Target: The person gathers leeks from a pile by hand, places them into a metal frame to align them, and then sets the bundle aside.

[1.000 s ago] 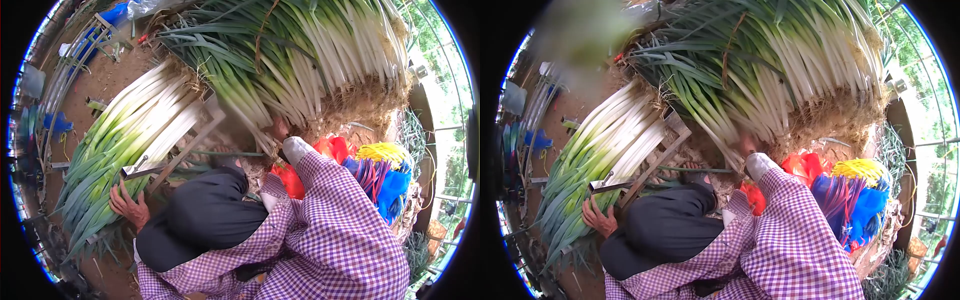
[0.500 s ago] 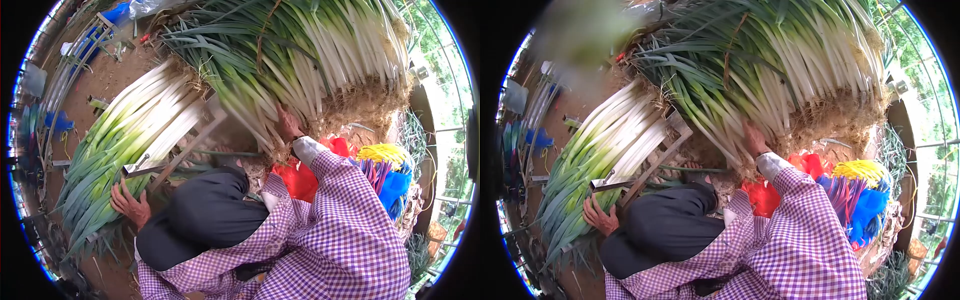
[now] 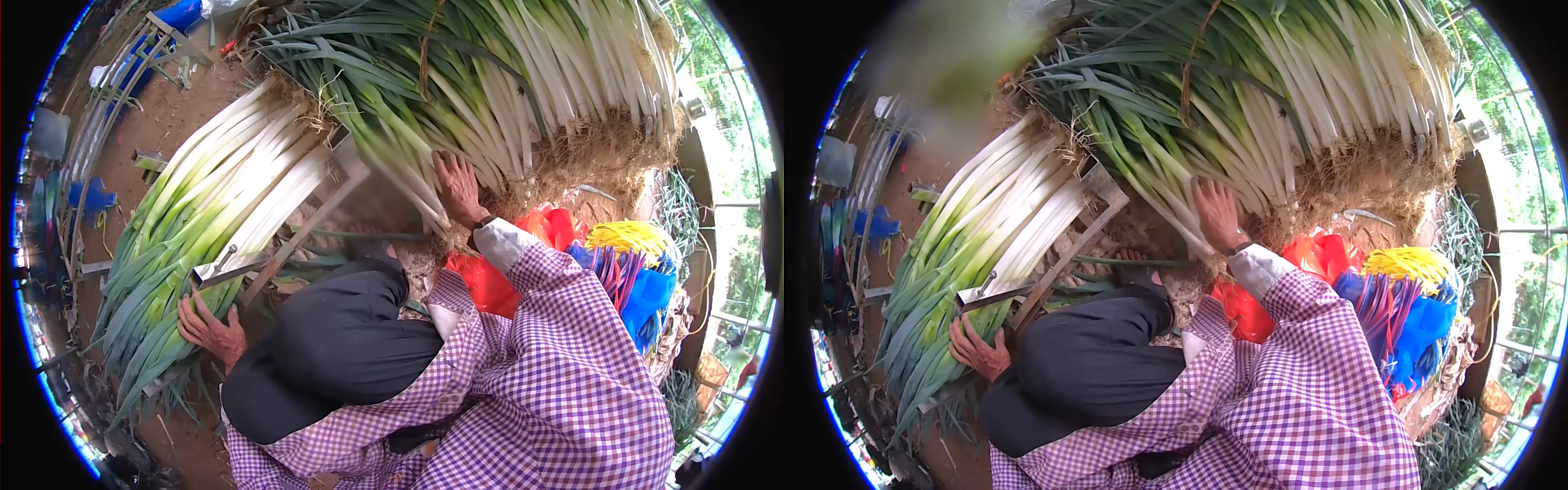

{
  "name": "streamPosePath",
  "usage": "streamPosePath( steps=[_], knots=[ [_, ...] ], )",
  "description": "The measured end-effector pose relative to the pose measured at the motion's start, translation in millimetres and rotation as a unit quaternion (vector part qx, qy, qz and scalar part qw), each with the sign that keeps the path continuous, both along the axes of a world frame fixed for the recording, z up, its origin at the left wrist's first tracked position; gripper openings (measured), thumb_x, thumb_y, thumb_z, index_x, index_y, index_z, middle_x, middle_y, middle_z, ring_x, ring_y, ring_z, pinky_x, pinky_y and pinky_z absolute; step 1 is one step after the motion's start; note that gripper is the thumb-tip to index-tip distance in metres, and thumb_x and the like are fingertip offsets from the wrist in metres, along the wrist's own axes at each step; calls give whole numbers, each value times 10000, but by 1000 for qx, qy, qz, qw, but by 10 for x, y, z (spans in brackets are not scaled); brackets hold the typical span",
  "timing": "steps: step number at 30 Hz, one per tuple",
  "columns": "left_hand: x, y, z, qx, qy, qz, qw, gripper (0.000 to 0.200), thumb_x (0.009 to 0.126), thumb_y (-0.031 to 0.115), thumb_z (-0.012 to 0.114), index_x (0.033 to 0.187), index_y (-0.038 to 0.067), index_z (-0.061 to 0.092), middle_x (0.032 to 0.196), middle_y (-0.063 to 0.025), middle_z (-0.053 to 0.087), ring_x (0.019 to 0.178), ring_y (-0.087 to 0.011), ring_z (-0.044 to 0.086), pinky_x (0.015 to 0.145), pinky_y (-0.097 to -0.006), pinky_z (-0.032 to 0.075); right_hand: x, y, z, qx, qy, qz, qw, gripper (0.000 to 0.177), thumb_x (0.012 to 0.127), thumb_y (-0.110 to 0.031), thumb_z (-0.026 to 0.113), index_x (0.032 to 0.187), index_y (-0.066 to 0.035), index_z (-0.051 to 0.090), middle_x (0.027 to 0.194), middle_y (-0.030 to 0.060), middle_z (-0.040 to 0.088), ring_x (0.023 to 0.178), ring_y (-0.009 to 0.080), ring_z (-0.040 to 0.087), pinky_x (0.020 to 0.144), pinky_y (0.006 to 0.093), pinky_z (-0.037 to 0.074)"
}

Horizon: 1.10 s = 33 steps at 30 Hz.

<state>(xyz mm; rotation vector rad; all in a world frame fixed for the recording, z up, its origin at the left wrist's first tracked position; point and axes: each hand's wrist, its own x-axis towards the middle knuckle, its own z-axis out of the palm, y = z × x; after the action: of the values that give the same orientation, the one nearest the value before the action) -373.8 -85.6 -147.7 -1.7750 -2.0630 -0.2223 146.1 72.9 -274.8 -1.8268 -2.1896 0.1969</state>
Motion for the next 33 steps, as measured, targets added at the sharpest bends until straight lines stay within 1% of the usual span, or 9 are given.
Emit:
streamPosePath(
  steps=[5,8,14,17,21,24,28,30,33],
  knots=[
    [25,6,0,-3,3,9,1000,1013,675,274,889,1551,126,403,1569,-136,402,1495,-356,331,1206,-560,220,43,52,-594,-128,139,-107,976,645,784,-54,636,1415,-76,504,1104,283,684,932,482,681,824,538,552],
    [23,3,-2,-7,4,14,1000,1015,671,268,890,1550,124,405,1570,-136,404,1497,-356,331,1205,-560,224,-88,10,-859,-96,149,-130,975,592,774,-103,667,1351,-58,542,953,265,722,959,456,698,823,518,560],
    [31,0,18,-10,5,14,1000,1028,658,253,898,1551,124,407,1562,-132,415,1494,-357,341,1204,-562,231,-236,102,-495,-217,119,-161,955,576,800,-225,747,1316,-26,587,1030,267,719,1006,467,687,855,554,539],
    [32,-20,61,-20,-4,21,1000,1050,642,232,905,1559,139,402,1559,-127,417,1491,-350,348,1203,-558,236,-32,191,-423,-162,171,-102,967,546,687,-224,807,1161,16,684,1000,296,718,992,467,700,854,519,564],
    [45,-30,112,-20,-21,17,999,1066,629,194,909,1567,167,402,1559,-119,413,1491,-335,350,1204,-545,241,294,417,370,-371,203,-58,904,708,710,-296,872,1334,-36,662,1338,222,611,1291,345,565,1080,393,444],
    [18,-53,276,-68,-54,18,996,1041,641,151,893,1565,152,413,1573,-133,396,1488,-364,350,1200,-545,270,778,367,565,-315,278,98,902,547,813,-277,821,1296,-51,701,1400,202,540,1363,316,484,1141,363,367],
    [-255,-122,622,-64,-326,-37,942,884,753,52,786,1557,65,417,1557,-182,419,1444,-362,419,1210,-478,318,1201,88,928,-232,182,209,932,407,858,-11,694,1225,-174,759,1345,222,581,1303,395,522,1102,438,433],
    [-384,-85,809,-31,-413,-32,910,772,828,16,723,1543,32,433,1528,-186,466,1408,-338,476,1186,-448,368,1427,-44,631,-307,229,153,911,481,843,-30,698,1284,-217,739,1344,231,575,1315,414,521,1142,433,419],
    [177,156,1687,-2,-559,-48,828,624,917,2,644,1513,-18,461,1460,-167,550,1353,-286,537,1140,-424,423,1299,-411,911,-251,122,189,941,488,833,-50,718,1290,-218,743,1326,233,587,1239,402,572,1100,439,450]
  ],
)
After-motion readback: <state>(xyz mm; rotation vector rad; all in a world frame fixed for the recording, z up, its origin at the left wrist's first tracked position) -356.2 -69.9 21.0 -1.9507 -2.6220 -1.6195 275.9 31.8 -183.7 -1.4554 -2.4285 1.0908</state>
